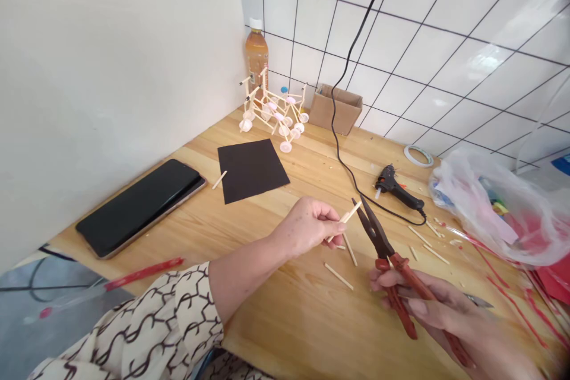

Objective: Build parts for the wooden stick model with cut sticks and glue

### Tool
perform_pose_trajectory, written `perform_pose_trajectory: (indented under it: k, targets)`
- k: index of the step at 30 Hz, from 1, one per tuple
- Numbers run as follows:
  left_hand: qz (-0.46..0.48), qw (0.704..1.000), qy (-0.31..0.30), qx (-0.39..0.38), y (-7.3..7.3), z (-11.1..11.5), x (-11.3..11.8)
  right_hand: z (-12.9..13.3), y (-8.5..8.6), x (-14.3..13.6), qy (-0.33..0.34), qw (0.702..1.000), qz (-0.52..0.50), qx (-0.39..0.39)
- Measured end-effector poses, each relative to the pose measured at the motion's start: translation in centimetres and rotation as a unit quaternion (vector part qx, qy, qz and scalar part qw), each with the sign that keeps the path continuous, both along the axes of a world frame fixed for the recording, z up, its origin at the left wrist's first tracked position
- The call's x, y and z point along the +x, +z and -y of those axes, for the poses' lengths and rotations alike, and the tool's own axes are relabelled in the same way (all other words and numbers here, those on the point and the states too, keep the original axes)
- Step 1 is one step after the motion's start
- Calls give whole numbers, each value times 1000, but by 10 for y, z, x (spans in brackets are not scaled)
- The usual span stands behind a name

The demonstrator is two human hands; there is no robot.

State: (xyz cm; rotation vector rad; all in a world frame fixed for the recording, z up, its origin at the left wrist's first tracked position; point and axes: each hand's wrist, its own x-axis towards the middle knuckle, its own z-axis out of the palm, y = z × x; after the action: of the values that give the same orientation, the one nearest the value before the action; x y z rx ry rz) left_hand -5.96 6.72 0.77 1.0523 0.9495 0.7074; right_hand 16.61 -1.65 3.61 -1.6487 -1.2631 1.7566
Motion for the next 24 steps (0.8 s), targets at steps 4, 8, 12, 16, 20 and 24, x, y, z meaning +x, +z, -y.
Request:
perform_pose_trajectory:
  k: [4, 8, 12, 16, 20, 24]
  targets:
    - [-12, 999, -25, -21, 3, 3, 2, 4, 0, 2, 8, 997, 77, -2]
    - [-34, 997, -57, -36, 7, 7, 3, 8, -2, 5, 39, 994, 100, 1]
    - [-41, 994, -84, -50, 7, 9, 4, 10, -1, 0, 40, 994, 99, -10]
    - [-26, 992, -107, -67, 6, 10, 4, 11, 4, -7, 4, 995, 103, -8]
    - [-16, 990, -119, -73, 4, 10, 4, 11, 6, -10, -9, 994, 107, -6]
    - [-12, 990, -119, -72, 5, 10, 4, 12, 5, -9, -7, 994, 106, -12]
